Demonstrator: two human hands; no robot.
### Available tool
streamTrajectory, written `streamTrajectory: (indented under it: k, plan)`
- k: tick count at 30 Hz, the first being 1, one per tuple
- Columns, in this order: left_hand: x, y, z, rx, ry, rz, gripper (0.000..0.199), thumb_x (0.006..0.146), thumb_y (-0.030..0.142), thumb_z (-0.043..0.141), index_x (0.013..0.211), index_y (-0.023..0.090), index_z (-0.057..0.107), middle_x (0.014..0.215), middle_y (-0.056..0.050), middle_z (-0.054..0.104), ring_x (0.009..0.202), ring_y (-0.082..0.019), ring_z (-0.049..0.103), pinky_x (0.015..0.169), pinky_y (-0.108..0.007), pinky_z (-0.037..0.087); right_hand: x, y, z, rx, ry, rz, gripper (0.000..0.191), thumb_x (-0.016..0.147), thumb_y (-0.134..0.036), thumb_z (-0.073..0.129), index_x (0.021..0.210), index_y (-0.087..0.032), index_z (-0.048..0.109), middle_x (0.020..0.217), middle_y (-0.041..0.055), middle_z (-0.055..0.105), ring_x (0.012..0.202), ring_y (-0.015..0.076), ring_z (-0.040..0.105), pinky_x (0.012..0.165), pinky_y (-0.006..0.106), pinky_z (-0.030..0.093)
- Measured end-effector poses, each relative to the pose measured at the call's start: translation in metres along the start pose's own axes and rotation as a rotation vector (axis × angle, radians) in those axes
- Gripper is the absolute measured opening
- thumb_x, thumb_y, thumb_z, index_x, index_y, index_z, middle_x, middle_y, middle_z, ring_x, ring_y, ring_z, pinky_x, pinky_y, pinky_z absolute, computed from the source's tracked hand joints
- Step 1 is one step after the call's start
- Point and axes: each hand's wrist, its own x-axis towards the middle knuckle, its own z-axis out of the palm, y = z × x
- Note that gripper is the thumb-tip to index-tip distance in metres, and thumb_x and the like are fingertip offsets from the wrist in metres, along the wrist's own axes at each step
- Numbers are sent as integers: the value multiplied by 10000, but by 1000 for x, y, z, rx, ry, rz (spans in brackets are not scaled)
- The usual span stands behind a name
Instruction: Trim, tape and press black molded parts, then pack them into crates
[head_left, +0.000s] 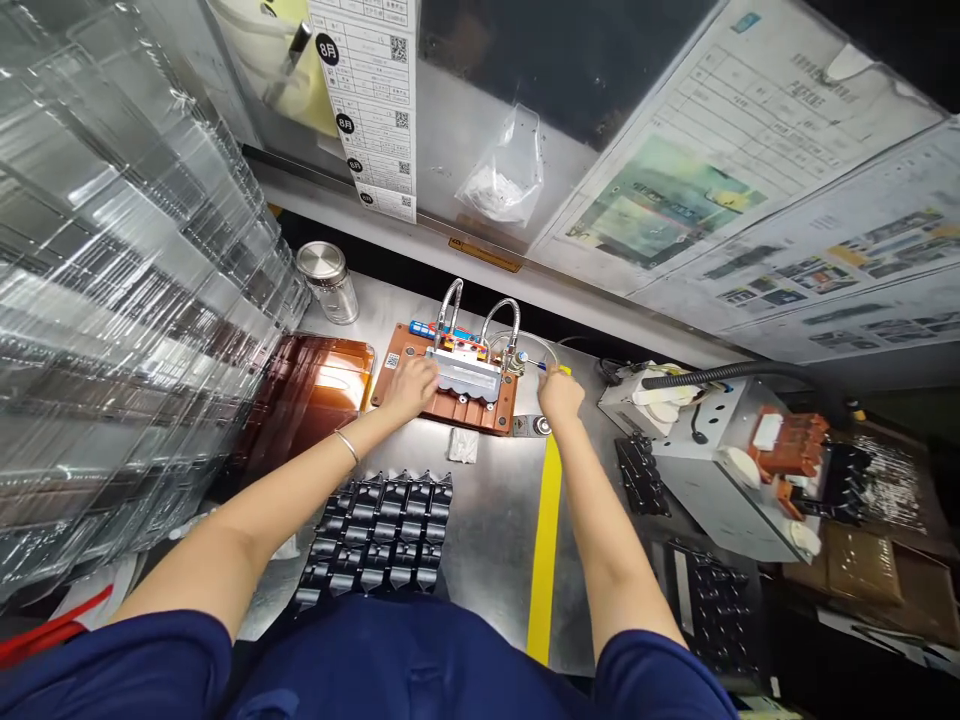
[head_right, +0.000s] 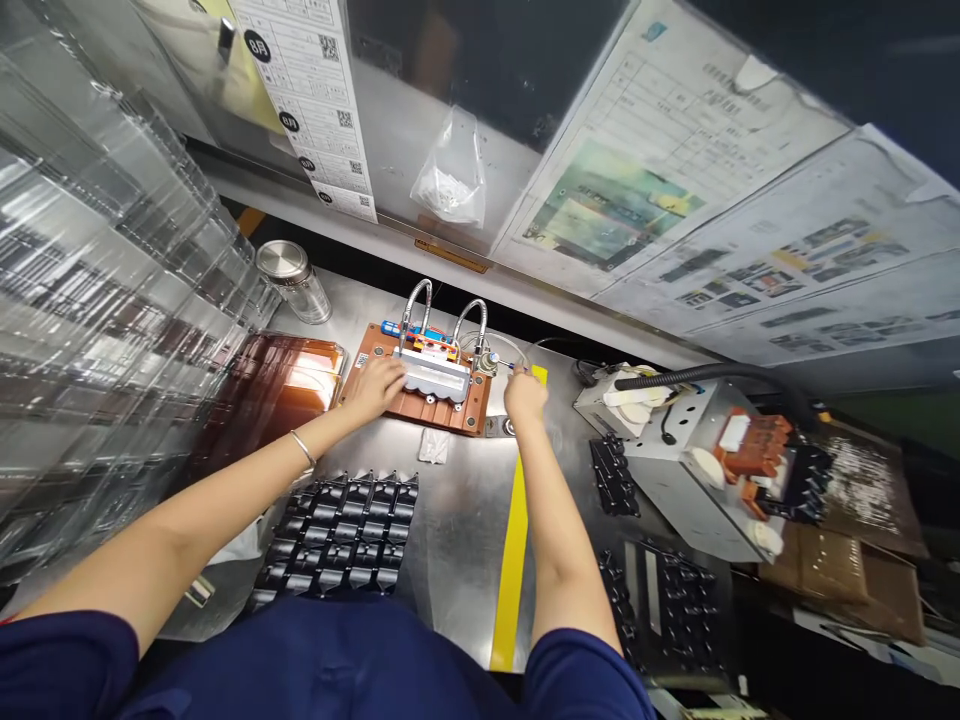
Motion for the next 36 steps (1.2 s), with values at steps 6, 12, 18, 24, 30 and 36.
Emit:
streamTrajectory:
  k: [6,12,18,24,30,36]
  plan:
    - [5,14,-13,-68,-36,-465,482,870,388,536,1260,105,533,1445,-206,431,1349,-365,365,1103,-538,276,-59,-43,44,529,-39,-126,508,888,-322,506,1381,-212,447,1152,96,676,1001,213,652,880,332,498]
    - [-74,26,-19,-276,18,-421,476,752,265,688,1163,110,507,1116,-184,651,1096,-313,600,940,-461,475,-137,-28,67,1086,6,-179,622,774,-288,560,1372,-180,427,1170,140,640,970,224,649,815,369,543]
    - [-174,24,-47,-266,397,279,381,734,30,527,1076,198,529,1057,-96,649,1076,-231,604,931,-438,503,-210,-15,53,1045,62,-304,318,766,-224,476,1049,-212,621,1026,65,659,869,173,632,753,305,534]
    - [-203,39,-72,-106,437,573,363,786,33,443,1084,216,541,1162,-87,660,1162,-205,569,958,-441,500,-288,-80,31,975,-337,-457,161,771,-232,556,929,-217,584,632,-21,643,589,151,605,593,248,480]
    - [-222,35,-176,158,461,472,279,863,165,460,1127,214,534,1095,-70,684,1090,-186,610,920,-373,524,-307,-87,-4,1449,-676,-585,490,763,-462,647,1196,-248,567,868,36,721,682,186,679,686,359,553]
    - [-249,26,-350,661,1021,92,654,794,373,686,1343,127,431,1152,-133,589,1120,-278,557,903,-489,499,-269,-66,11,1401,-392,-295,470,662,-518,718,1003,-200,663,797,71,716,692,220,679,664,382,554]
